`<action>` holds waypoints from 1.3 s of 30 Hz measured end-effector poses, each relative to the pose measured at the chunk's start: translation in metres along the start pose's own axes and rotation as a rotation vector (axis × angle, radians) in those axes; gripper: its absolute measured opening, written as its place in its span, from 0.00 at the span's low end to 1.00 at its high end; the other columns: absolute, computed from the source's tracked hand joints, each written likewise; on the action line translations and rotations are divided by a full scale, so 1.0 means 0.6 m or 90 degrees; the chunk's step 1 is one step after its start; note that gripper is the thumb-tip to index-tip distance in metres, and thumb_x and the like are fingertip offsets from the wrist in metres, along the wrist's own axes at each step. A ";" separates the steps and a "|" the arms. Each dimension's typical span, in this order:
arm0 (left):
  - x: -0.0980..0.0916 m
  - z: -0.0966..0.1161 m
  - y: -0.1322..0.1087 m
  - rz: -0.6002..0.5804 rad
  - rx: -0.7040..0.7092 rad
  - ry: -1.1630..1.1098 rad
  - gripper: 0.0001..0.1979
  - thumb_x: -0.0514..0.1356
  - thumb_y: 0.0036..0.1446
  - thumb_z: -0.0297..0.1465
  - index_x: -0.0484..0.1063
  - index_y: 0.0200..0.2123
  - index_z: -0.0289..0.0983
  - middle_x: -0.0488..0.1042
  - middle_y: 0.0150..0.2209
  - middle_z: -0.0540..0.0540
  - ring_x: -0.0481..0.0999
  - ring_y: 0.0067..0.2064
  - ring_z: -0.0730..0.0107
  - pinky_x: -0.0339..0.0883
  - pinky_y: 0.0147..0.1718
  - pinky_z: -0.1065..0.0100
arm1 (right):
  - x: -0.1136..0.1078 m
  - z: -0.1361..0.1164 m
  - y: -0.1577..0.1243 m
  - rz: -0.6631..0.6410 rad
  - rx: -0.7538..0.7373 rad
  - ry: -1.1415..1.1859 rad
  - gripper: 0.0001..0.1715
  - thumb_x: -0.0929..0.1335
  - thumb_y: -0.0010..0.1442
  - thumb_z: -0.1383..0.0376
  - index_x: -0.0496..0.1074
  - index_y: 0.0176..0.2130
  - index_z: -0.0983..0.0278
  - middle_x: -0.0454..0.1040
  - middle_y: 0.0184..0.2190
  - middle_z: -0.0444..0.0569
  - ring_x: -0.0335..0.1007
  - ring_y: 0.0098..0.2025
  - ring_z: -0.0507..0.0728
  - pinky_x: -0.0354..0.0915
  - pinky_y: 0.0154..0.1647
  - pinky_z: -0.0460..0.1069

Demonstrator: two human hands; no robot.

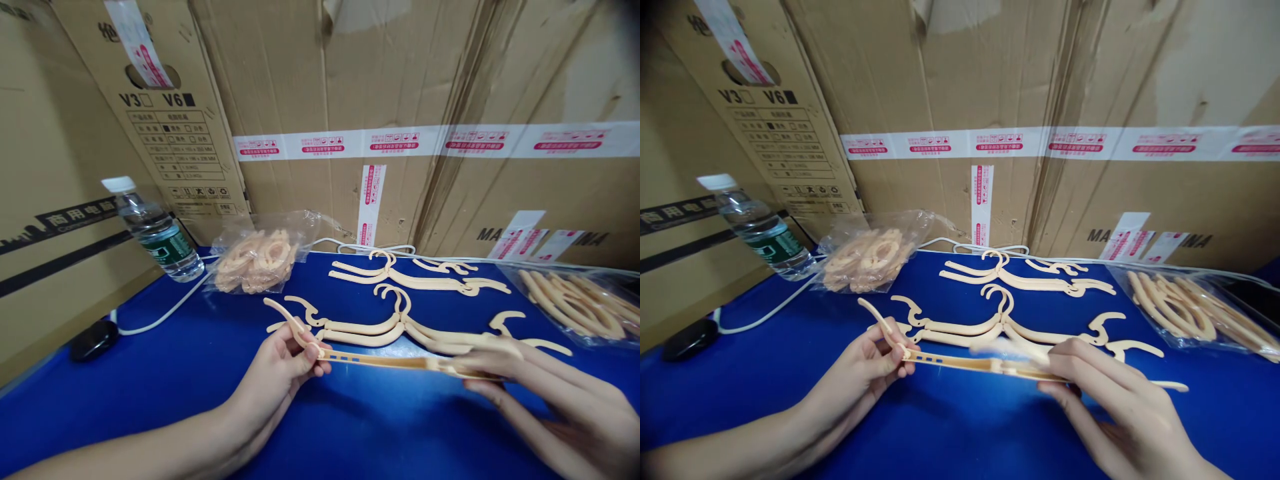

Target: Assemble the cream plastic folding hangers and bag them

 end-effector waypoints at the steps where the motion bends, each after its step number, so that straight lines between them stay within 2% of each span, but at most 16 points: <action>1: 0.001 0.001 -0.001 0.001 0.004 0.004 0.22 0.78 0.35 0.32 0.66 0.23 0.34 0.74 0.24 0.52 0.73 0.24 0.77 0.68 0.26 0.77 | -0.001 -0.003 0.004 -0.007 -0.006 -0.005 0.15 0.68 0.61 0.68 0.70 0.47 0.53 0.76 0.42 0.44 0.76 0.38 0.61 0.74 0.40 0.52; 10: 0.003 0.006 -0.001 0.029 0.043 0.000 0.22 0.79 0.32 0.33 0.69 0.23 0.34 0.76 0.24 0.50 0.76 0.25 0.74 0.73 0.28 0.75 | -0.005 -0.011 0.016 -0.048 0.010 0.029 0.14 0.67 0.62 0.68 0.69 0.47 0.53 0.77 0.39 0.42 0.76 0.37 0.56 0.73 0.37 0.45; 14: 0.003 0.006 -0.001 0.071 0.061 0.002 0.19 0.79 0.31 0.33 0.74 0.24 0.33 0.78 0.25 0.49 0.78 0.28 0.72 0.73 0.30 0.76 | -0.006 -0.008 0.021 -0.050 0.083 0.062 0.10 0.68 0.63 0.64 0.71 0.46 0.53 0.78 0.39 0.42 0.77 0.37 0.54 0.74 0.34 0.42; 17: 0.001 0.002 -0.004 0.058 0.059 0.036 0.18 0.77 0.37 0.37 0.78 0.28 0.33 0.80 0.29 0.46 0.79 0.30 0.71 0.74 0.32 0.76 | -0.008 -0.006 0.031 -0.041 0.155 0.103 0.08 0.68 0.63 0.61 0.73 0.44 0.54 0.78 0.37 0.43 0.77 0.35 0.54 0.74 0.31 0.40; 20: 0.005 -0.003 -0.014 -0.011 0.036 0.116 0.16 0.72 0.46 0.42 0.80 0.32 0.34 0.81 0.33 0.42 0.79 0.31 0.68 0.74 0.32 0.74 | -0.012 -0.003 0.041 -0.034 0.205 0.133 0.09 0.69 0.62 0.59 0.74 0.42 0.56 0.78 0.34 0.44 0.77 0.32 0.54 0.74 0.29 0.41; 23: 0.014 -0.006 -0.032 -0.137 0.079 0.313 0.10 0.66 0.56 0.37 0.80 0.30 0.36 0.81 0.30 0.41 0.79 0.30 0.65 0.73 0.31 0.70 | -0.017 -0.001 0.048 -0.036 0.221 0.149 0.10 0.69 0.61 0.57 0.74 0.41 0.58 0.78 0.34 0.46 0.77 0.32 0.55 0.73 0.27 0.42; 25: 0.018 -0.010 -0.043 -0.260 0.194 0.450 0.07 0.62 0.59 0.30 0.82 0.33 0.39 0.82 0.32 0.42 0.80 0.34 0.62 0.74 0.36 0.67 | -0.019 0.001 0.051 -0.063 0.221 0.159 0.10 0.68 0.62 0.57 0.73 0.41 0.59 0.78 0.34 0.47 0.76 0.32 0.55 0.73 0.27 0.43; 27: 0.014 -0.019 -0.049 -0.385 0.355 0.544 0.11 0.60 0.60 0.26 0.81 0.42 0.42 0.82 0.39 0.42 0.80 0.42 0.57 0.72 0.45 0.62 | -0.018 0.003 0.050 -0.120 0.207 0.155 0.09 0.67 0.63 0.57 0.73 0.40 0.60 0.77 0.33 0.48 0.76 0.32 0.56 0.73 0.27 0.45; 30: -0.003 -0.041 -0.045 -0.488 0.546 0.694 0.21 0.58 0.62 0.27 0.72 0.57 0.47 0.78 0.50 0.41 0.73 0.55 0.49 0.64 0.56 0.54 | -0.011 0.007 0.045 -0.203 0.168 0.117 0.08 0.65 0.65 0.60 0.71 0.38 0.60 0.76 0.33 0.48 0.75 0.33 0.56 0.73 0.30 0.47; 33: -0.018 -0.058 -0.036 -0.494 0.606 0.806 0.25 0.57 0.62 0.28 0.64 0.62 0.47 0.73 0.57 0.40 0.70 0.58 0.47 0.57 0.60 0.50 | -0.002 0.012 0.039 -0.262 0.129 0.065 0.09 0.61 0.66 0.65 0.70 0.37 0.61 0.75 0.33 0.49 0.74 0.33 0.56 0.71 0.32 0.49; 39: -0.016 -0.054 -0.041 -0.386 0.545 0.894 0.23 0.63 0.60 0.34 0.67 0.58 0.46 0.68 0.61 0.42 0.65 0.62 0.50 0.42 0.66 0.53 | 0.001 0.017 0.040 -0.296 0.066 -0.055 0.11 0.60 0.64 0.70 0.70 0.36 0.63 0.71 0.36 0.53 0.70 0.35 0.58 0.69 0.34 0.52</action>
Point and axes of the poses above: each hand's wrist, its own y-axis towards the middle knuckle, its own x-axis out of the palm, z = x × y, the point moved 1 cm from there along y, towards the middle knuckle
